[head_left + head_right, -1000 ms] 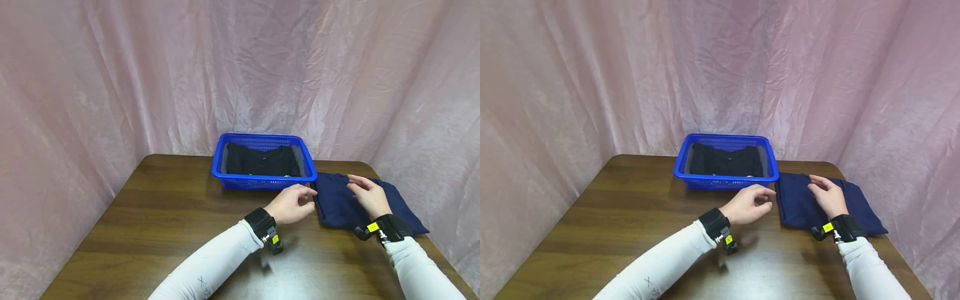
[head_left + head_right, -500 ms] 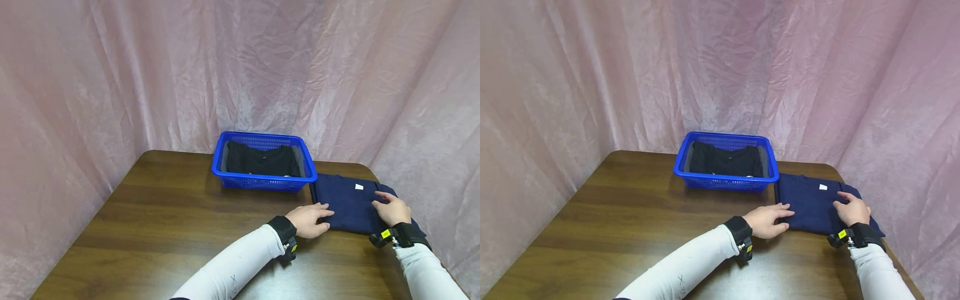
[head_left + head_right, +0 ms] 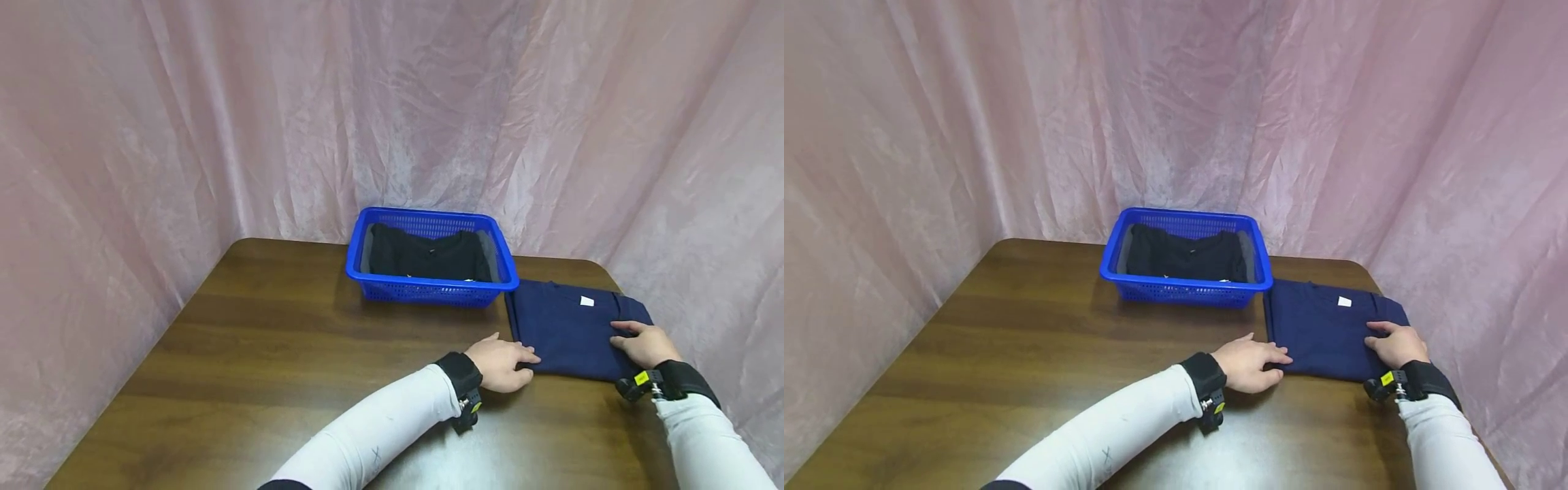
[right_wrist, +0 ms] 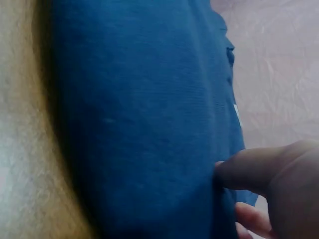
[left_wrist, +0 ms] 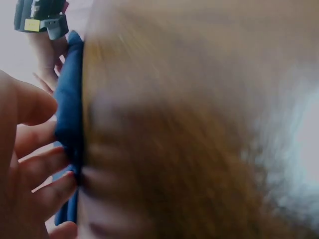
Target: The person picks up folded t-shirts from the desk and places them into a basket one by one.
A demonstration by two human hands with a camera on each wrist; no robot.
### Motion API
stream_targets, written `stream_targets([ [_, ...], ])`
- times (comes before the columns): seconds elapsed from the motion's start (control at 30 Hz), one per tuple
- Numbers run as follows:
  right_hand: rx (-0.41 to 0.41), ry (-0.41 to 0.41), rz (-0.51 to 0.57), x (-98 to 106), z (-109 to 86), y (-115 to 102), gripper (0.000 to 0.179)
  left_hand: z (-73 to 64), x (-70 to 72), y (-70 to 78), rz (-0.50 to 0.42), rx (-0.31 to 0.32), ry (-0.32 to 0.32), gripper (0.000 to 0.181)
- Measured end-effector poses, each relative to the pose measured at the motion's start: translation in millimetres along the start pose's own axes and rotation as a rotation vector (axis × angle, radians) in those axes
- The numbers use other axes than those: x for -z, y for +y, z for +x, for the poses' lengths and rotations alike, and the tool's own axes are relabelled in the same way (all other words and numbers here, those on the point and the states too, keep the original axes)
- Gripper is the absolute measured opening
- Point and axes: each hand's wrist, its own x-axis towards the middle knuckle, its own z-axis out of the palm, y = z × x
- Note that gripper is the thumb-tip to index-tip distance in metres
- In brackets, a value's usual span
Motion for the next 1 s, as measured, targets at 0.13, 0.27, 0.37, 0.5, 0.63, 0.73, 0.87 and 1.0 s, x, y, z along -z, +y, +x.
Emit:
stream_targets([
  [0.13, 0.002, -0.049, 0.006, 7, -5.4, -5, 0.051, -4.5, 6.9, 5.0, 0.016, 0.001, -0.046, 0.039],
  [0.27, 0.013, -0.055, -0.009, 8, -10.8, -7, 0.051, -11.5, 10.6, 8.0, 0.020, 0.002, -0.075, 0.040],
  [0.37, 0.019, -0.051, -0.014, 6, -16.6, -8, 0.051, -18.3, 10.9, 8.7, 0.012, -0.008, -0.084, 0.039],
  [0.5, 0.016, -0.052, -0.011, 2, -26.7, -8, 0.050, -28.7, 9.1, 9.4, -0.004, -0.039, -0.098, 0.039],
  [0.63, 0.039, -0.038, -0.016, -1, -38.0, -10, 0.049, -38.6, 6.7, 11.7, -0.014, -0.065, -0.120, 0.040],
  [0.73, 0.054, -0.026, -0.019, -2, -46.3, -12, 0.048, -45.1, 5.8, 15.2, -0.005, -0.082, -0.133, 0.040],
  [0.87, 0.057, -0.029, -0.011, -4, -55.8, -11, 0.048, -53.5, 5.1, 21.3, 0.021, -0.110, -0.140, 0.041],
  [1.0, 0.052, -0.046, -0.016, -6, -64.4, -9, 0.048, -62.3, 4.5, 26.2, 0.041, -0.147, -0.152, 0.041],
])
